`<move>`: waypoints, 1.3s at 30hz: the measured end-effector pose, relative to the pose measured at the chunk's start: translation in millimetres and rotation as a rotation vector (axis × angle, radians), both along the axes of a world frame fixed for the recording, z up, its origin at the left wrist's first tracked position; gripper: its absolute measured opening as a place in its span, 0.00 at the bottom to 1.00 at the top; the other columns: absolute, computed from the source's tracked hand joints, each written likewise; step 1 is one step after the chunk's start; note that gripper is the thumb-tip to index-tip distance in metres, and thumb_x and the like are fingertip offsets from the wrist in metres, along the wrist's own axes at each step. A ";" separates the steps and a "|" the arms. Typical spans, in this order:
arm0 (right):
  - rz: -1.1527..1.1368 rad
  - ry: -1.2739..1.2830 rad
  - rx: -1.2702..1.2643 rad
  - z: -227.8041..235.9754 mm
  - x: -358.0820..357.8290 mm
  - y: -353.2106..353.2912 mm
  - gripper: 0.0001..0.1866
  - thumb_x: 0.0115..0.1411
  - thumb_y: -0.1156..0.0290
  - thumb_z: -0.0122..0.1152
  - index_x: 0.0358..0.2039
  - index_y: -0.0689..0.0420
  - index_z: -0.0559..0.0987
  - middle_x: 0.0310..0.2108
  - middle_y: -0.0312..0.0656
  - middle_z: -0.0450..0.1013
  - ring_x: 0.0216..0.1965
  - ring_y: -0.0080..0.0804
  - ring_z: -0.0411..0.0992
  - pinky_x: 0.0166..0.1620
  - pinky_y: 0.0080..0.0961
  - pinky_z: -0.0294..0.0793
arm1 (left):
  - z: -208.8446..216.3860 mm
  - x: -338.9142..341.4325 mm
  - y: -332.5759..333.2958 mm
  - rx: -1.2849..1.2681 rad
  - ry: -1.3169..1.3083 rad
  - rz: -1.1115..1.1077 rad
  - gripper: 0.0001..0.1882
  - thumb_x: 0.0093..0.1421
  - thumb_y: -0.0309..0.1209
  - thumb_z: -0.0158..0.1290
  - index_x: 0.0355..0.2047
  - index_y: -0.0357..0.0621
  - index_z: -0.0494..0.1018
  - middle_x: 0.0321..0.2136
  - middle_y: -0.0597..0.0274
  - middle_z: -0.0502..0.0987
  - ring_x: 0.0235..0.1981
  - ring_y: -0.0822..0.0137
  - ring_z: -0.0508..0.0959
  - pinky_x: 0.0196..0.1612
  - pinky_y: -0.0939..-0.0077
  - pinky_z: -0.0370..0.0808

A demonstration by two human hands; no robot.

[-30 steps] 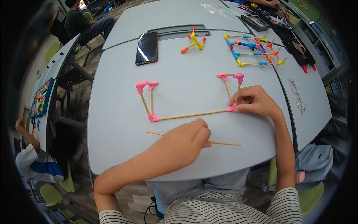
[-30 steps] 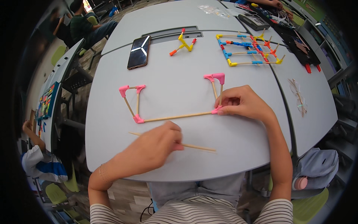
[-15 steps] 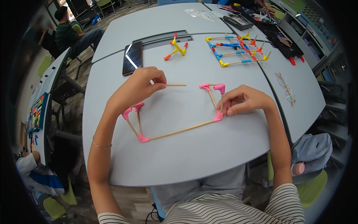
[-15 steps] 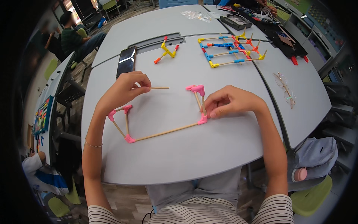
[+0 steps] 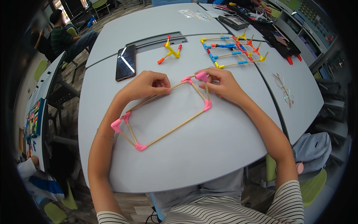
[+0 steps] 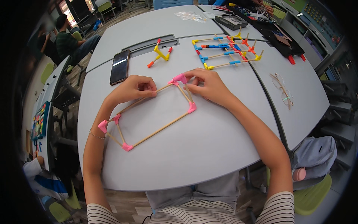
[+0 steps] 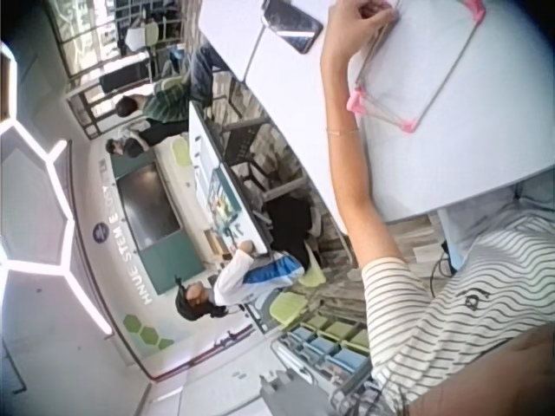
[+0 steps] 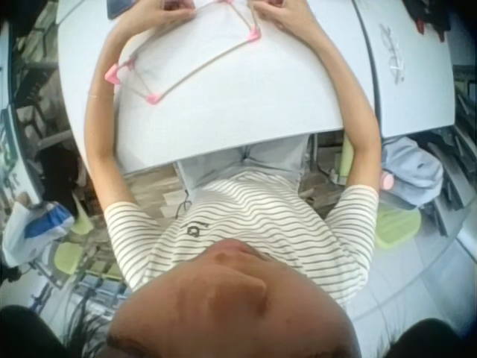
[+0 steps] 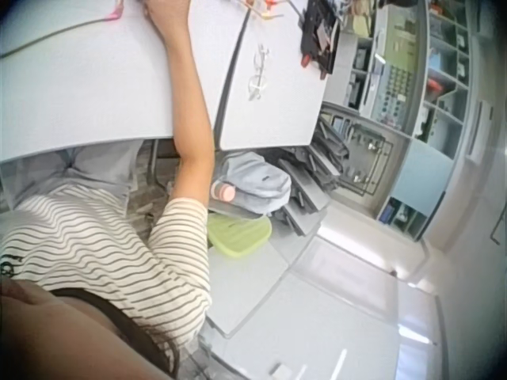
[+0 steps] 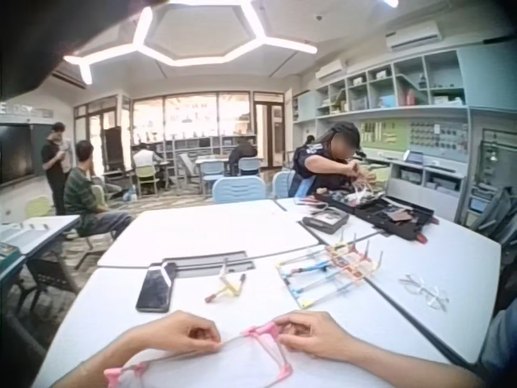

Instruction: The person assembles a geometric structure using wooden sticks and pink plastic connectors. They repeatedly connect and disconnect pieces, forming triangular and rectangular frames on a white table.

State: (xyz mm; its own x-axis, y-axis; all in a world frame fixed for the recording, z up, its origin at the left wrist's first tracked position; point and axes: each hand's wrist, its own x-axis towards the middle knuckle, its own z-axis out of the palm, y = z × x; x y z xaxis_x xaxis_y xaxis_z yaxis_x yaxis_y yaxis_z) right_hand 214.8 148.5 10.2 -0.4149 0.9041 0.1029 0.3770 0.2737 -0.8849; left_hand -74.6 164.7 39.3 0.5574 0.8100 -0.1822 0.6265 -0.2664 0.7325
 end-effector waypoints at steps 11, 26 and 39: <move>0.121 -0.028 0.302 -14.0 -22.3 23.3 0.09 0.56 0.65 0.71 0.34 0.55 0.86 0.35 0.39 0.81 0.37 0.30 0.78 0.42 0.24 0.76 | -13.8 -5.6 -1.5 0.009 -0.127 -0.007 0.06 0.61 0.30 0.60 0.31 0.40 0.79 0.23 0.74 0.74 0.26 0.83 0.69 0.30 0.85 0.65; 0.056 -0.047 0.276 -9.2 -25.6 9.3 0.09 0.59 0.70 0.69 0.38 0.61 0.85 0.35 0.41 0.80 0.37 0.25 0.78 0.43 0.22 0.79 | -12.9 7.2 -9.7 0.013 -0.155 0.047 0.07 0.58 0.29 0.61 0.30 0.37 0.79 0.21 0.69 0.74 0.25 0.79 0.69 0.31 0.81 0.68; 0.074 -0.043 0.401 -13.8 -35.6 7.4 0.08 0.50 0.77 0.70 0.32 0.58 0.84 0.27 0.39 0.76 0.26 0.28 0.72 0.30 0.23 0.71 | -10.6 2.8 -6.9 -0.006 -0.128 0.003 0.06 0.59 0.28 0.62 0.31 0.36 0.81 0.26 0.69 0.78 0.27 0.81 0.71 0.31 0.85 0.68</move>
